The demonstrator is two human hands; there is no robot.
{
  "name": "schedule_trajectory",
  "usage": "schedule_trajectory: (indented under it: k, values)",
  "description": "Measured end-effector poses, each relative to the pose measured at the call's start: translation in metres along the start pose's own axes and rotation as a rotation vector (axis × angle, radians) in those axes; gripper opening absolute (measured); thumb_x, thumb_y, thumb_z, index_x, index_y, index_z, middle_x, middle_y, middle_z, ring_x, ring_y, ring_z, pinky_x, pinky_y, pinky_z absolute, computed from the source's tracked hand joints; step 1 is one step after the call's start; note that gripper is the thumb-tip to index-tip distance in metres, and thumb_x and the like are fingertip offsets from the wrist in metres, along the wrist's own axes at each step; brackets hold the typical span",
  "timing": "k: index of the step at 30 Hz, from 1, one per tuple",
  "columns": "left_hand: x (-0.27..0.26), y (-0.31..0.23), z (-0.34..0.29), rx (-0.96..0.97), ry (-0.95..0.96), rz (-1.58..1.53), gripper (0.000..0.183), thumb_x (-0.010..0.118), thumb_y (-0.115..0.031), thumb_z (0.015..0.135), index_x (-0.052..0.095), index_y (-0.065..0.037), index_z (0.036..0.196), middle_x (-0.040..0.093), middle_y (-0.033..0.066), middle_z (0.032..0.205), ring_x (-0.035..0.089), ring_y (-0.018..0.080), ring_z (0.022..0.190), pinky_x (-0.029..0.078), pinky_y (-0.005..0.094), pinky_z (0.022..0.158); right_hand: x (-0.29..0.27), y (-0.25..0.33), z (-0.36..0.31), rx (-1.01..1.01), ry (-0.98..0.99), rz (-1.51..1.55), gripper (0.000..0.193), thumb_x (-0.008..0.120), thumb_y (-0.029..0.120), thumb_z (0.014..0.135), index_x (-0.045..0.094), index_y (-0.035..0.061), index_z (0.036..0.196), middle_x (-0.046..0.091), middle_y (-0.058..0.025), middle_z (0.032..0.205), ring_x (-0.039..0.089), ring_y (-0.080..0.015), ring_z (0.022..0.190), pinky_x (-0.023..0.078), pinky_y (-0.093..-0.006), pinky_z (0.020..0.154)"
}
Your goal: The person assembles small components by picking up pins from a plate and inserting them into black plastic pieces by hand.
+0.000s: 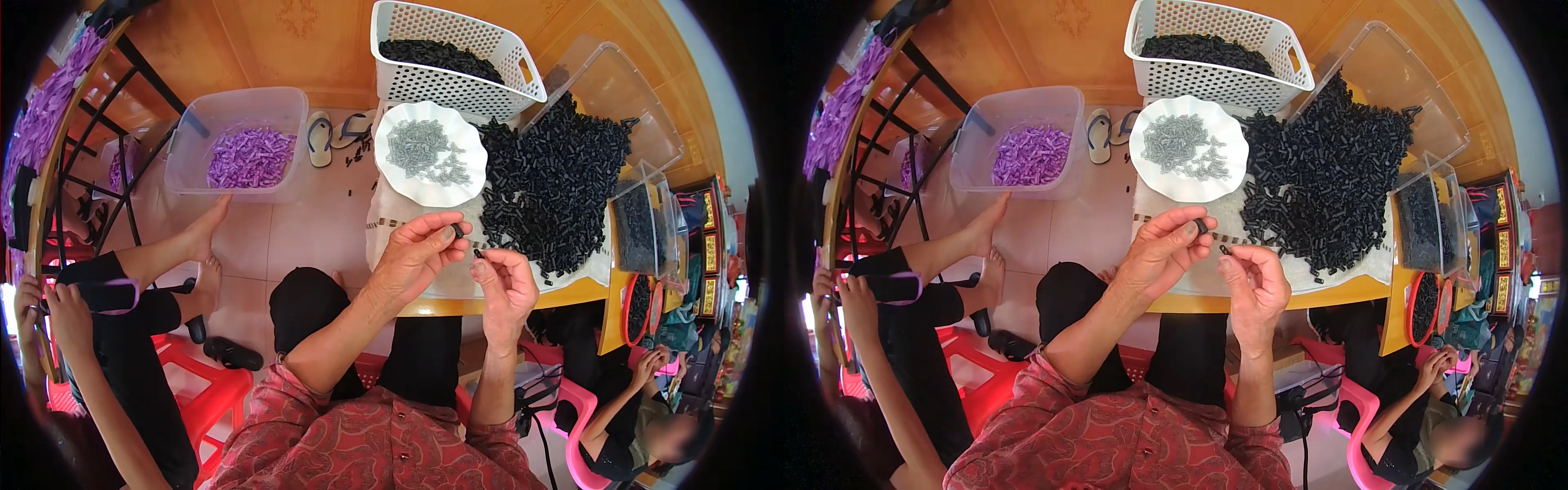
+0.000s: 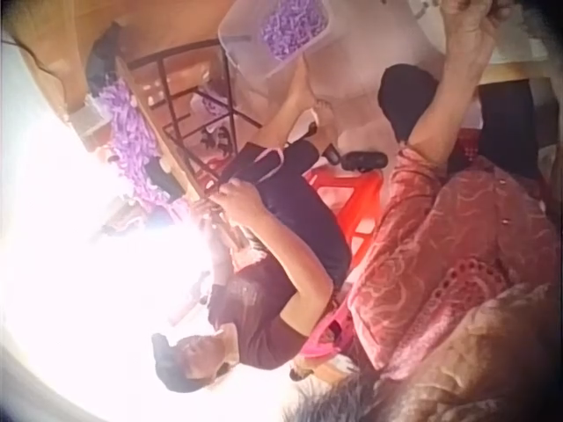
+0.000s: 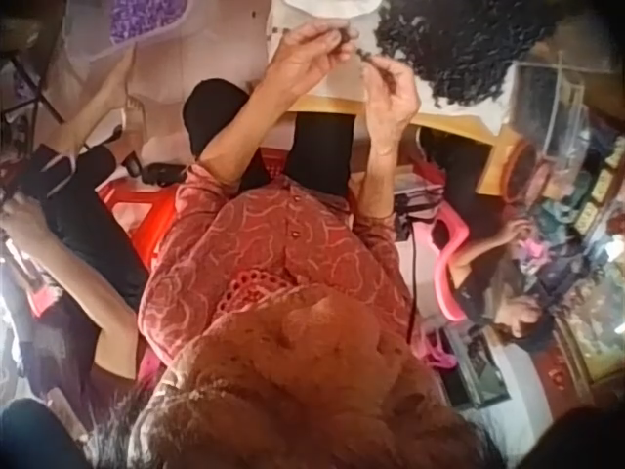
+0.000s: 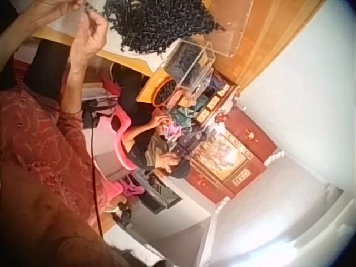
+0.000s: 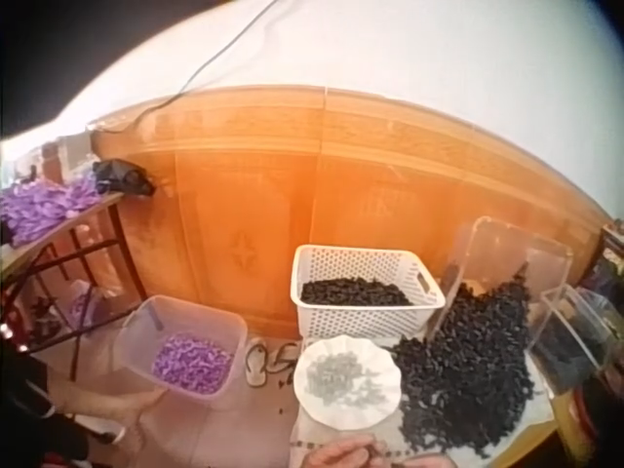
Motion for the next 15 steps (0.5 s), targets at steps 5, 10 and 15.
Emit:
schedule_trajectory:
  k: [5, 10, 15]
  values:
    - [0.0, 0.002, 0.0, -0.01, -0.004, -0.004, 0.028, 0.058, -0.005, 0.092, 0.058, -0.001, 0.119, 0.064, 0.0114, 0.107, 0.063, 0.0149, 0.089, 0.053, 0.0291, 0.08, 0.001, 0.005, 0.002, 0.005, 0.0, 0.047, 0.018, 0.068, -0.005, 0.082, 0.061, -0.0015, 0.098, 0.062, -0.0046, 0.088, 0.059, -0.0092, 0.076, 0.05, -0.0215, 0.071]
    - [0.002, 0.005, 0.001, -0.021, 0.0, -0.001, 0.027, 0.058, -0.006, 0.092, 0.059, -0.001, 0.118, 0.064, 0.0108, 0.106, 0.063, 0.0147, 0.089, 0.052, 0.0294, 0.08, 0.002, 0.011, 0.001, -0.021, 0.006, 0.064, 0.018, 0.068, -0.005, 0.081, 0.061, -0.0027, 0.098, 0.062, -0.0063, 0.091, 0.059, -0.0099, 0.077, 0.05, -0.0218, 0.071]
    - [-0.001, 0.005, -0.001, -0.017, -0.004, -0.018, 0.026, 0.059, -0.006, 0.092, 0.06, -0.002, 0.118, 0.064, 0.0101, 0.105, 0.062, 0.0143, 0.088, 0.052, 0.0294, 0.081, 0.01, 0.015, 0.003, -0.077, 0.046, 0.057, 0.015, 0.068, -0.007, 0.081, 0.063, -0.0042, 0.095, 0.061, -0.0084, 0.094, 0.059, -0.0107, 0.079, 0.05, -0.0218, 0.071]
Point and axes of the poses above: each hand's wrist, its own z-axis towards the middle knuckle, its own x-axis out of the palm, y = z × x, the point moved 8 cm from there along z, towards the middle knuckle
